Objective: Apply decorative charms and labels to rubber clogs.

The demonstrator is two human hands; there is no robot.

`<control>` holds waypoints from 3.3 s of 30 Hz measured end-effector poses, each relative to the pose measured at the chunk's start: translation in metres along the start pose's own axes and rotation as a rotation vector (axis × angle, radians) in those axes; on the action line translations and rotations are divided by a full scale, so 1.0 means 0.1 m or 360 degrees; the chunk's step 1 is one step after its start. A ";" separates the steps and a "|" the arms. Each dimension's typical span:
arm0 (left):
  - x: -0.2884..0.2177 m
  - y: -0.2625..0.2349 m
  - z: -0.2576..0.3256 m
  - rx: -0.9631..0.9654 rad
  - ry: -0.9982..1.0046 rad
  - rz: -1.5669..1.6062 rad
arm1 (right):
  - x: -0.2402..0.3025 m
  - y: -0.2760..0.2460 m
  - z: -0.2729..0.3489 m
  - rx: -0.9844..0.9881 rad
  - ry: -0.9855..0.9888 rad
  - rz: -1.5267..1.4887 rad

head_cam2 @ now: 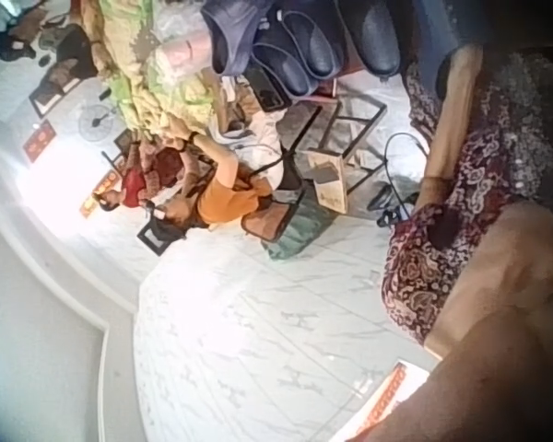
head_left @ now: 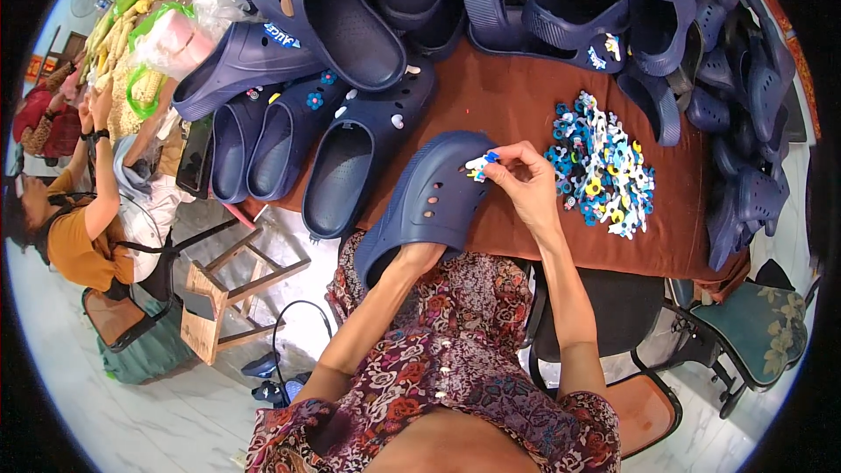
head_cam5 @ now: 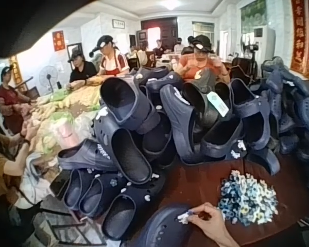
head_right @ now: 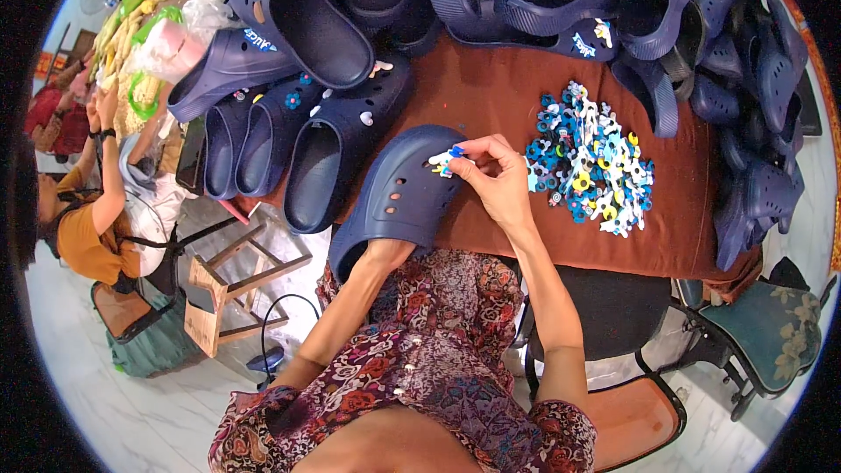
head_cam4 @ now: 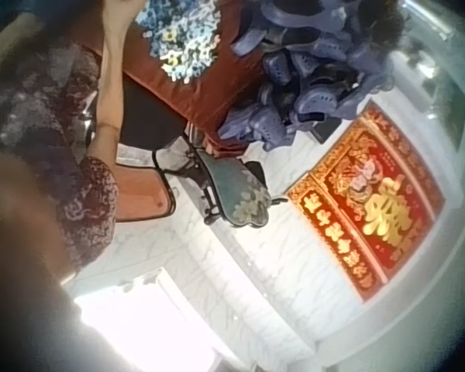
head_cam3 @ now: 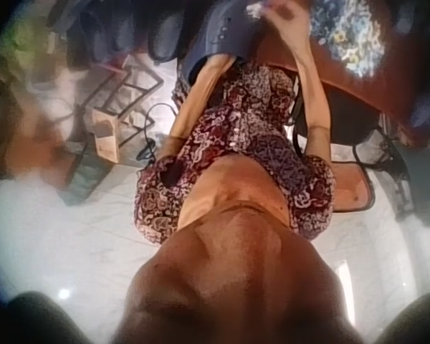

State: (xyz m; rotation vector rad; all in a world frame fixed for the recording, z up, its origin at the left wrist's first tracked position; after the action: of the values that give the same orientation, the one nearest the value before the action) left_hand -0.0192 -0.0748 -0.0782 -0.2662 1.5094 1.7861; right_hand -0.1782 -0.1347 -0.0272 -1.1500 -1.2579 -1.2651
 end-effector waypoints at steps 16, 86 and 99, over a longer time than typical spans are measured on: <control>0.05 -0.11 0.05 -0.0073 -0.0073 0.0088 | -0.01 0.15 -0.04 0.0372 0.0331 -0.0221; -0.17 -0.05 0.11 -0.0618 -0.0213 0.0167 | 0.11 0.17 0.23 -0.0343 -0.0344 0.0766; -0.26 -0.17 0.26 -0.0264 -0.0302 -0.0171 | 0.22 -0.56 0.54 -0.0625 -0.0360 0.1788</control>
State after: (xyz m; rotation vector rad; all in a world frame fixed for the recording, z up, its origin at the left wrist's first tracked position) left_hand 0.0177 -0.0623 -0.0677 -0.2473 1.1954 1.7988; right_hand -0.2360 -0.0815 -0.0088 -1.9246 -0.3131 -0.5136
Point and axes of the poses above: each hand's wrist, its own z-axis away from the middle knuckle, its own y-axis out of the palm, x = y × z, the point moved 7 cm from there along -z, towards the middle knuckle
